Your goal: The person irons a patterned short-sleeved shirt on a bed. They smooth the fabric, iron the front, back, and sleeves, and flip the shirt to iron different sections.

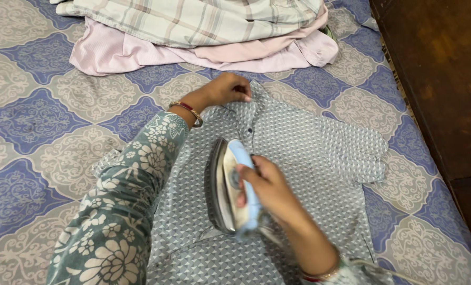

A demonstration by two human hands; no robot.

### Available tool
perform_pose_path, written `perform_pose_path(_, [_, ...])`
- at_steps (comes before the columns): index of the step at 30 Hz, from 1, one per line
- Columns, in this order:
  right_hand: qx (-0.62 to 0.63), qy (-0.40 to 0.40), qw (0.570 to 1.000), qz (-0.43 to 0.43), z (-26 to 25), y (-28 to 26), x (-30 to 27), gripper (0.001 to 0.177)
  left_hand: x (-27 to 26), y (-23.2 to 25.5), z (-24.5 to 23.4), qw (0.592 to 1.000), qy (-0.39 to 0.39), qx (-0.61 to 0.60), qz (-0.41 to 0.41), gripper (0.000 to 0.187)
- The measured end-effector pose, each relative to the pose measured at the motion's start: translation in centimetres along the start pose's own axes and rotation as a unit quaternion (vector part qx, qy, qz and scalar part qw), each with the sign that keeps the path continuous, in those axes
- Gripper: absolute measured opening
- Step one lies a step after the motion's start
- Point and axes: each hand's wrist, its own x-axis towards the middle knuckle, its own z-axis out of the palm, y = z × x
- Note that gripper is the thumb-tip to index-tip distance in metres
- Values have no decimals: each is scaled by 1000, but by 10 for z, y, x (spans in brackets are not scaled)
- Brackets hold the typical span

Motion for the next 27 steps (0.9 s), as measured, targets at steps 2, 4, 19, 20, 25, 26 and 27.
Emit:
perform_pose_path(2, [-12, 34, 999, 0, 20, 7, 16, 18, -2, -11, -9, 995, 43, 79, -39, 26])
perform_pose_path(4, [-79, 81, 992, -47, 33, 9, 29, 18, -15, -18, -21, 962, 110, 226, -108, 36])
perform_pose_path(19, [-144, 84, 985, -46, 45, -3, 28, 36, -193, -10, -60, 938, 15, 102, -331, 50])
perform_pose_path(20, [-152, 83, 984, -39, 46, -4, 30, 36, -199, -7, -57, 938, 49, 94, -330, 49])
perform_pose_path(25, [-212, 79, 970, -86, 48, -3, 62, 29, -231, 2, -65, 923, 29, 44, -381, 43])
perform_pose_path(26, [-219, 77, 967, -101, 49, -2, 71, 29, -237, 2, -64, 935, 68, 59, -343, 40])
perform_pose_path(27, [-225, 71, 965, -111, 50, -3, 82, 30, -243, 2, -60, 943, 107, 75, -305, 38])
